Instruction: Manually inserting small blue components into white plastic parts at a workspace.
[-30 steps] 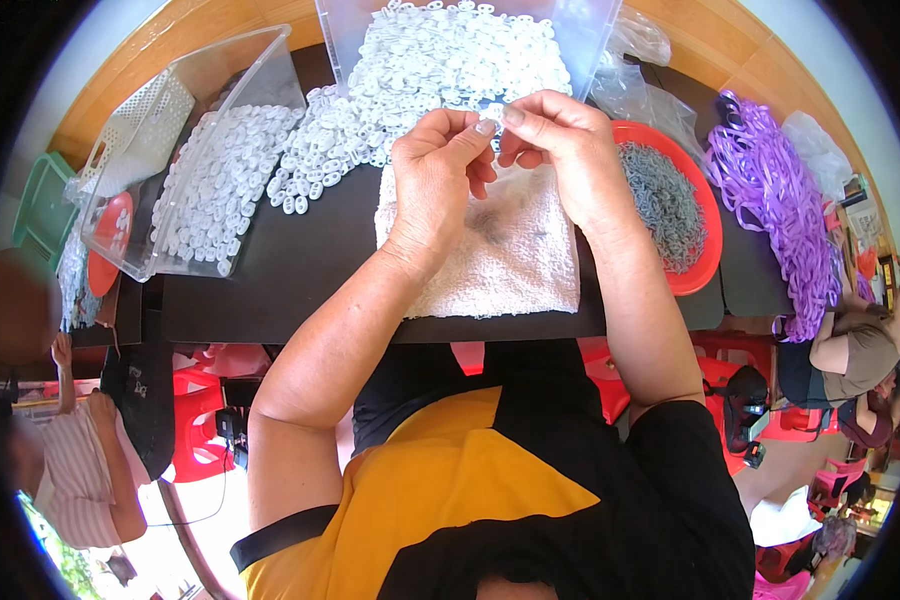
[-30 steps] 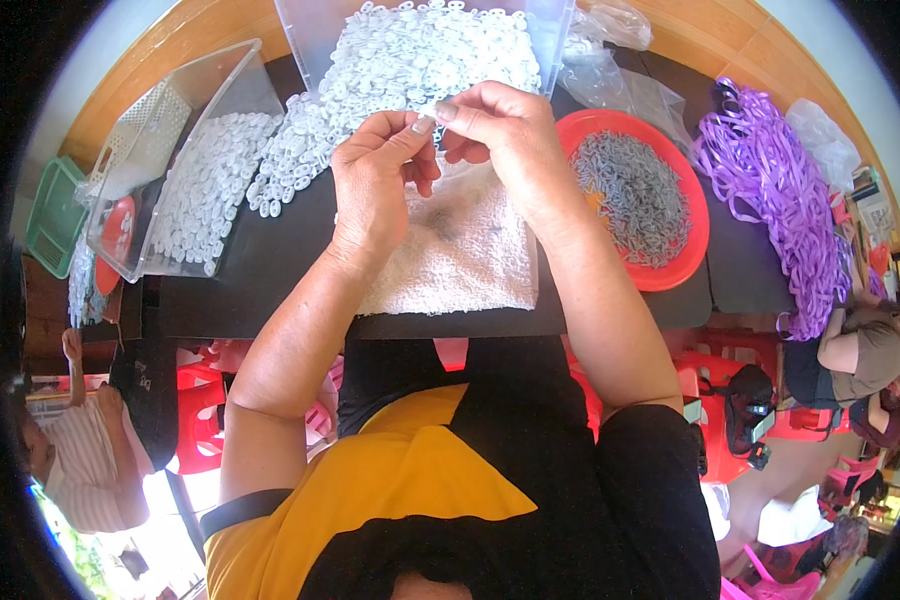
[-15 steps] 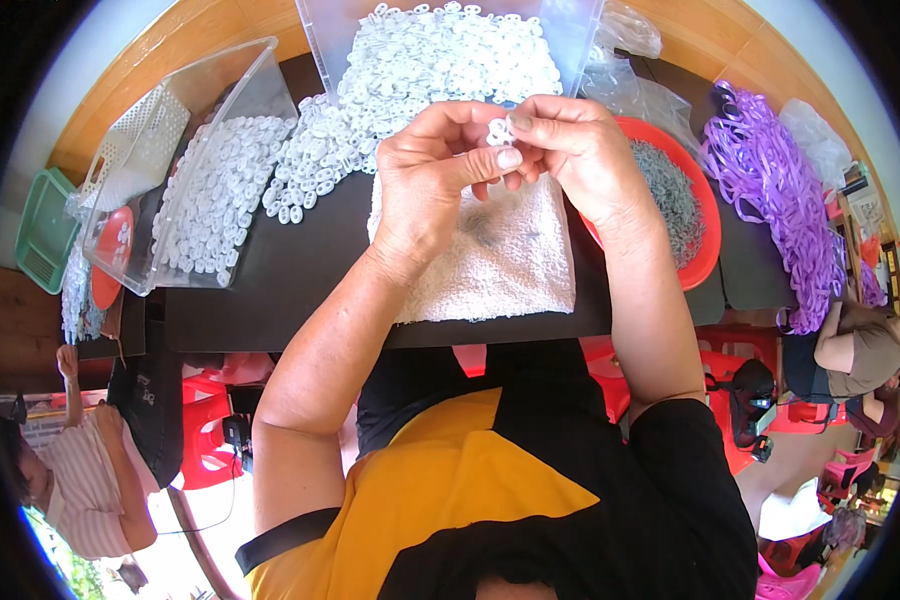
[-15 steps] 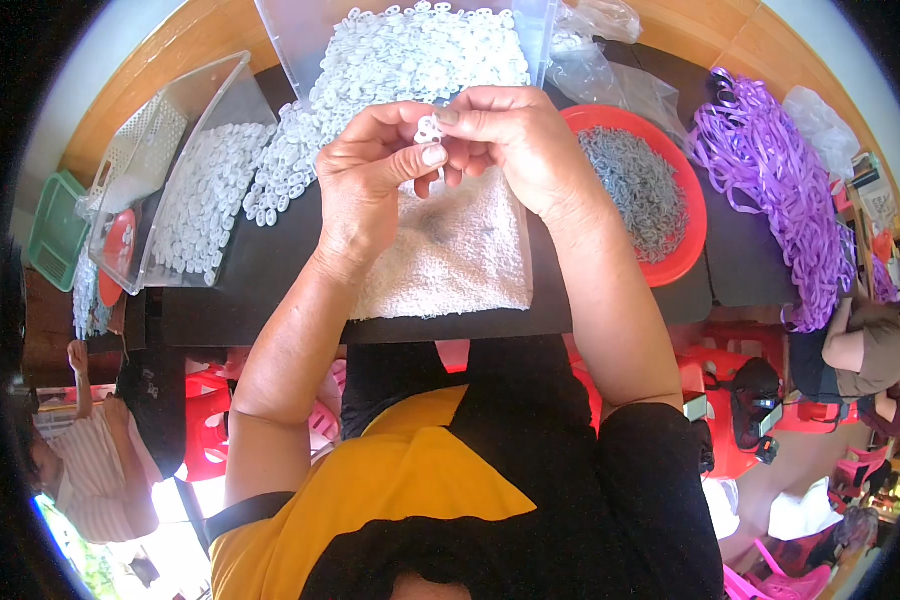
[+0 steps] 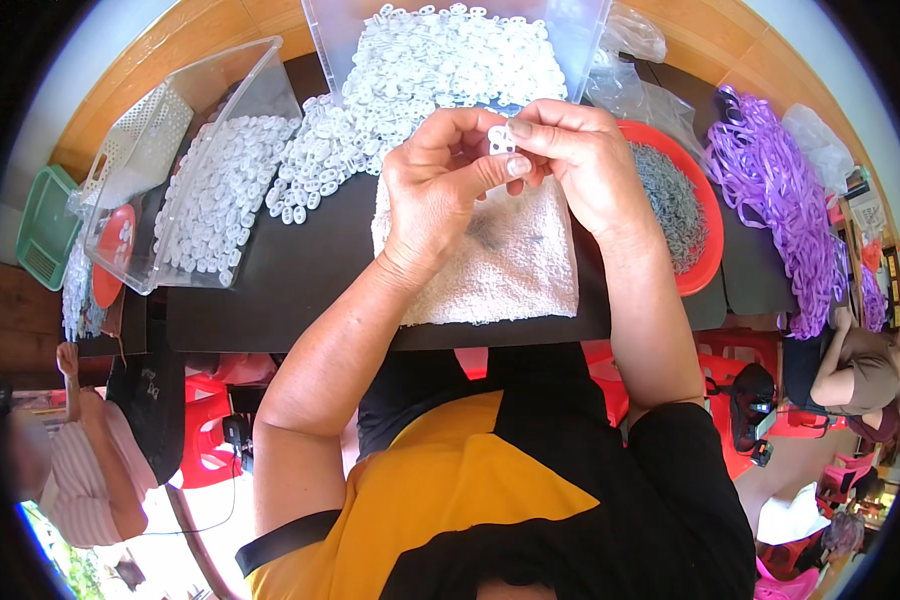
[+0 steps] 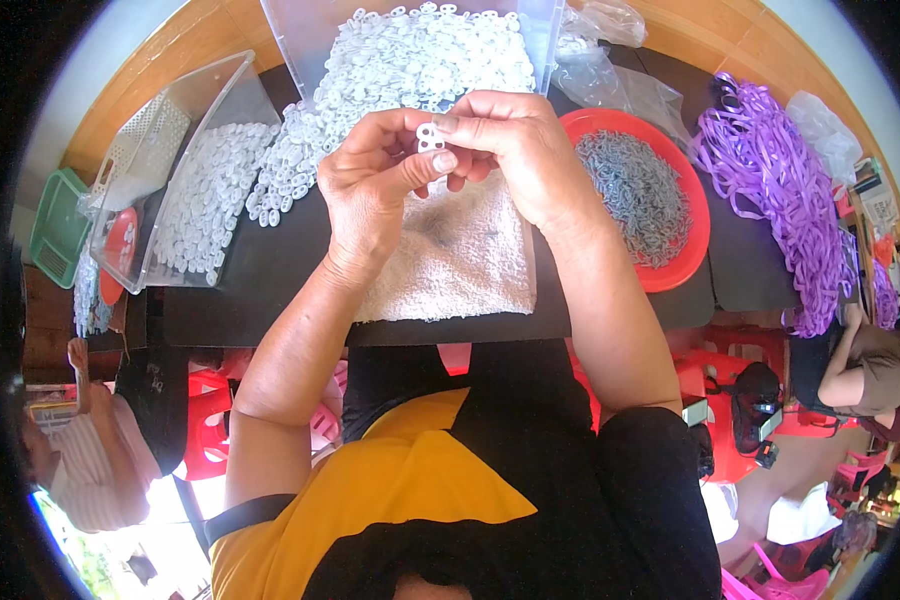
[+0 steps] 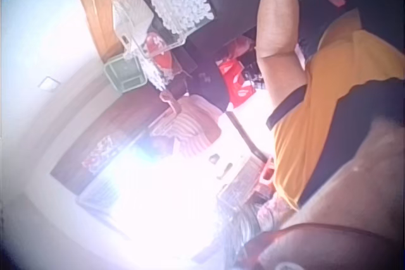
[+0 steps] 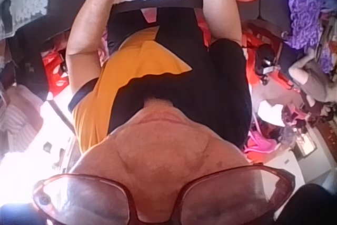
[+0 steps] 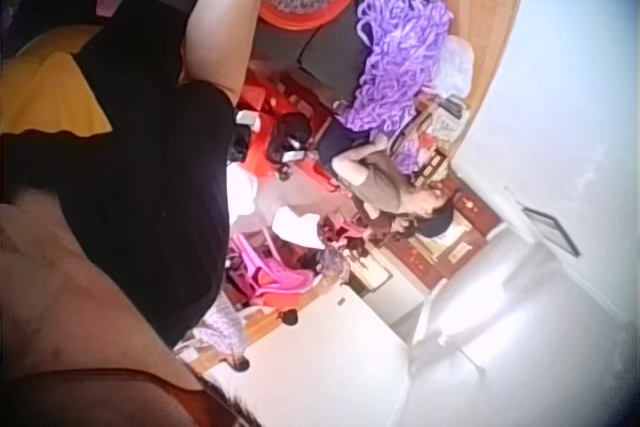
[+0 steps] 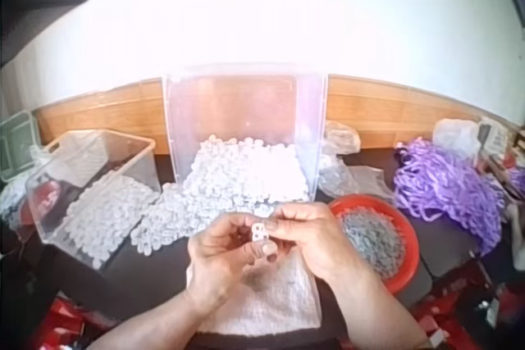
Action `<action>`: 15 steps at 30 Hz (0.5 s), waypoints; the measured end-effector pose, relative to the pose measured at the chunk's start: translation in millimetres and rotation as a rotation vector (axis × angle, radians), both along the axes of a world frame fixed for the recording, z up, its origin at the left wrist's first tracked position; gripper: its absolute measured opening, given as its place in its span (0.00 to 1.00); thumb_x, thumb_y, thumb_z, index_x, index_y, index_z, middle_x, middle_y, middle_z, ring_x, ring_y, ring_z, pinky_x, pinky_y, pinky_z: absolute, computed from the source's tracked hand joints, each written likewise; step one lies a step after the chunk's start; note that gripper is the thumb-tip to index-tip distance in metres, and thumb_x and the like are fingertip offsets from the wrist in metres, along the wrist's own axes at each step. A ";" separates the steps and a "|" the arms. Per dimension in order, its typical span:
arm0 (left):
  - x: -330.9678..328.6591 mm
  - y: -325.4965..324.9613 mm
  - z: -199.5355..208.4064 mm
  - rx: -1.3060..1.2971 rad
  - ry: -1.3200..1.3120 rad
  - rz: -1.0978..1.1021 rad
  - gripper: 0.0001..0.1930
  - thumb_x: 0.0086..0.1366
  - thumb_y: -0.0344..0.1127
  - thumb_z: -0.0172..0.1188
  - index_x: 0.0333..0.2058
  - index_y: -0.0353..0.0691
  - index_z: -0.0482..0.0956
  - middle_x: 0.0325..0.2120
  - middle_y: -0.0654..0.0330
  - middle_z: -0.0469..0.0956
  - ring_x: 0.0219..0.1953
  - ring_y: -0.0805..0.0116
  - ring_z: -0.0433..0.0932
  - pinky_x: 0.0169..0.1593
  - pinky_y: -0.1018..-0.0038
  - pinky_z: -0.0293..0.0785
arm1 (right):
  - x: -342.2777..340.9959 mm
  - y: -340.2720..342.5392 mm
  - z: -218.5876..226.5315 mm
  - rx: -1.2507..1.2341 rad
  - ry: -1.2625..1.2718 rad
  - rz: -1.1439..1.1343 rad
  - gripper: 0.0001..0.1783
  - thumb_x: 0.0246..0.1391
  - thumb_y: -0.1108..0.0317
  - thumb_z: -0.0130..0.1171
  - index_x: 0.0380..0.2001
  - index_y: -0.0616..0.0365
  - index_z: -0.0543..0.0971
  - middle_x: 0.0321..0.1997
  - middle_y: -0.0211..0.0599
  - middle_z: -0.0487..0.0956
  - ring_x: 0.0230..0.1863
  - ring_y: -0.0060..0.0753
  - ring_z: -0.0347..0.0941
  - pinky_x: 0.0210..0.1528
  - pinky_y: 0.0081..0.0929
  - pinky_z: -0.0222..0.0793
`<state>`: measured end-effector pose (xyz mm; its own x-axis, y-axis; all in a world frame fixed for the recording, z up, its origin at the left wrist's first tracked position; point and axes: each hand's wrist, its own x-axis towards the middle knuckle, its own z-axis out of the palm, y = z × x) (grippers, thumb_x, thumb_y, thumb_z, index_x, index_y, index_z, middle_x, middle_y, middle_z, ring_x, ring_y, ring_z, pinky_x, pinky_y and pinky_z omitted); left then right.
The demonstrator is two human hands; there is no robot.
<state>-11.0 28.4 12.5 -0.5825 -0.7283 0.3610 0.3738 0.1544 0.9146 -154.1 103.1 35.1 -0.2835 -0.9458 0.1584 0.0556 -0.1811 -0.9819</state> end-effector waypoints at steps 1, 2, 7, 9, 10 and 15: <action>0.4 0.9 0.7 0.000 0.000 0.000 0.15 0.53 0.24 0.69 0.39 0.35 0.76 0.26 0.62 0.79 0.27 0.80 0.77 0.28 0.84 0.73 | 0.3 0.2 0.2 0.000 0.000 0.000 0.12 0.55 0.63 0.59 0.28 0.62 0.80 0.21 0.31 0.77 0.21 0.21 0.73 0.27 0.16 0.64; 0.7 2.3 1.8 0.004 0.050 -0.026 0.14 0.54 0.23 0.68 0.39 0.34 0.76 0.26 0.61 0.79 0.27 0.78 0.77 0.29 0.82 0.75 | 0.6 0.4 0.6 0.005 -0.001 0.000 0.12 0.55 0.63 0.59 0.28 0.62 0.80 0.21 0.31 0.77 0.21 0.21 0.73 0.27 0.16 0.64; 2.4 3.9 3.5 -0.026 0.081 -0.039 0.13 0.55 0.21 0.65 0.39 0.32 0.75 0.26 0.58 0.79 0.28 0.74 0.79 0.33 0.78 0.79 | 2.6 1.6 2.9 0.012 0.006 0.005 0.12 0.55 0.63 0.59 0.28 0.63 0.80 0.21 0.30 0.77 0.21 0.21 0.73 0.26 0.16 0.65; 2.5 4.5 3.8 -0.004 0.106 -0.062 0.13 0.55 0.21 0.66 0.38 0.32 0.74 0.27 0.58 0.79 0.28 0.74 0.79 0.32 0.79 0.79 | 2.8 1.4 2.3 0.010 -0.019 0.034 0.11 0.55 0.64 0.59 0.27 0.62 0.80 0.20 0.30 0.76 0.21 0.21 0.72 0.26 0.17 0.65; 2.4 4.8 3.9 -0.004 0.106 -0.062 0.13 0.55 0.21 0.66 0.38 0.32 0.74 0.27 0.58 0.79 0.28 0.74 0.79 0.32 0.79 0.79 | 2.9 1.5 2.5 0.010 -0.019 0.034 0.11 0.55 0.64 0.59 0.27 0.62 0.80 0.20 0.30 0.76 0.21 0.21 0.72 0.26 0.17 0.65; 1.0 6.8 4.5 -0.081 0.080 -0.006 0.11 0.56 0.21 0.65 0.37 0.32 0.74 0.26 0.57 0.79 0.28 0.73 0.80 0.32 0.79 0.78 | 2.4 2.8 4.1 0.012 -0.027 0.021 0.11 0.56 0.64 0.58 0.27 0.63 0.80 0.20 0.30 0.76 0.20 0.20 0.72 0.25 0.16 0.66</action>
<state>-9.9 35.2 17.0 -0.5539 -0.6912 0.4641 0.4460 0.2244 0.8664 -151.7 106.0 39.2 -0.2672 -0.9535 0.1397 0.0861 -0.1681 -0.9820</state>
